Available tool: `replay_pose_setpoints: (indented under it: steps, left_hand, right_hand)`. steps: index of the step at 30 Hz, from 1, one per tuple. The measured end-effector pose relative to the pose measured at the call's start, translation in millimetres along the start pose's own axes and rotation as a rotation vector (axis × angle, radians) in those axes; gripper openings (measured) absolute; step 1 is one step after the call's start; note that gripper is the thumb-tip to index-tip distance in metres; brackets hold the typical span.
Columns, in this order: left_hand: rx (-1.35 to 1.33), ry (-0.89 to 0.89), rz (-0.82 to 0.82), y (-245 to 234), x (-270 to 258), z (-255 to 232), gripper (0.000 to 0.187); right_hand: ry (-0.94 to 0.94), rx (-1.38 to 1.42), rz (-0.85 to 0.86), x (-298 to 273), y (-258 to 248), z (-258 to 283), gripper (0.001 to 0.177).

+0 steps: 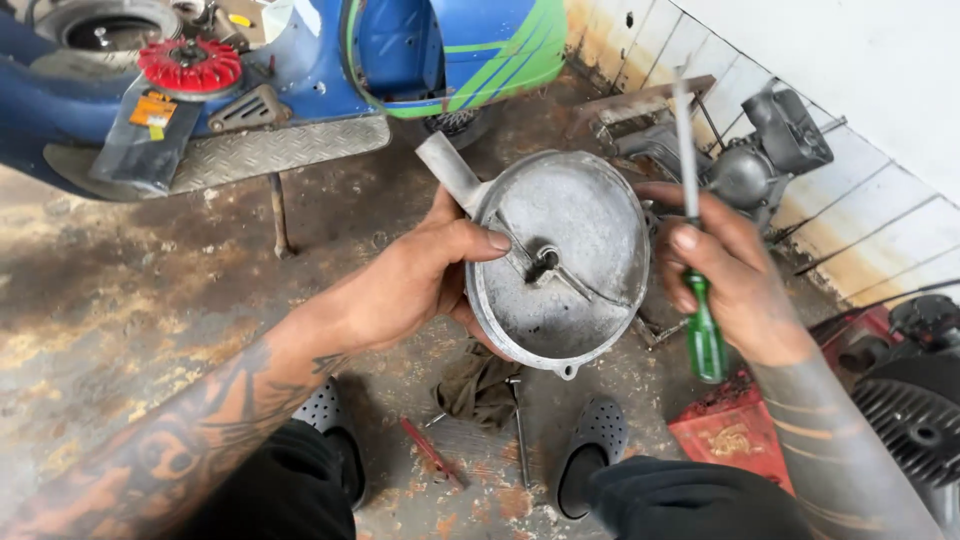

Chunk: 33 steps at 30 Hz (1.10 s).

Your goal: The person uses a green-handled screwdriver to scrape and clean the interior of a metallic mechanical housing. They wipe the part with a cloth and continue scraping different areas of the component while sitting on the floor.

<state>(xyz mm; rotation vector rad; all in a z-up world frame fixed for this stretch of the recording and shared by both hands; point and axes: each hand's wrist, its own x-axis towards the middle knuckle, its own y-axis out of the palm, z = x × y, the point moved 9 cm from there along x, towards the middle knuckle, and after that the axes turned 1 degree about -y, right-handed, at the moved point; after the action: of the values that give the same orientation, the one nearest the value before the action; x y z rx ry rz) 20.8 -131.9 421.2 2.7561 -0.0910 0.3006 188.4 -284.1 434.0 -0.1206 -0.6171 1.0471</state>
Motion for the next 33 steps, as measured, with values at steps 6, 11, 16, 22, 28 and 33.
replay_pose_setpoints:
  steps: [6, 11, 16, 22, 28, 33]
  left_hand:
    - [0.191, -0.161, -0.109, 1.5, 26.3, 14.0, 0.071]
    - [0.549, 0.175, 0.086, 21.4, 58.1, -0.7, 0.102]
    - [0.491, 0.286, 0.162, 44.7, 79.1, 7.4, 0.103]
    - [-0.098, 0.443, 0.293, 14.0, 87.9, 104.3, 0.120]
    - [0.031, 0.626, -0.201, -45.9, 57.0, 149.9, 0.078]
    - [-0.088, 0.730, -0.334, -59.7, 28.5, 119.5, 0.061]
  right_hand:
    - [0.206, 0.210, -0.122, -12.1, 23.7, -63.2, 0.013]
    - [0.103, 0.311, -0.511, -21.8, 1.0, -74.2, 0.005]
    - [0.067, 0.307, -0.722, -21.1, -6.6, -79.8, 0.011]
    - [0.205, 0.403, -0.726, -28.7, 25.7, -91.9, 0.018]
    - [0.231, 0.355, -0.412, -26.4, 56.7, -103.7, 0.047]
    - [0.324, 0.197, -0.360, -32.1, 29.4, -136.0, 0.047]
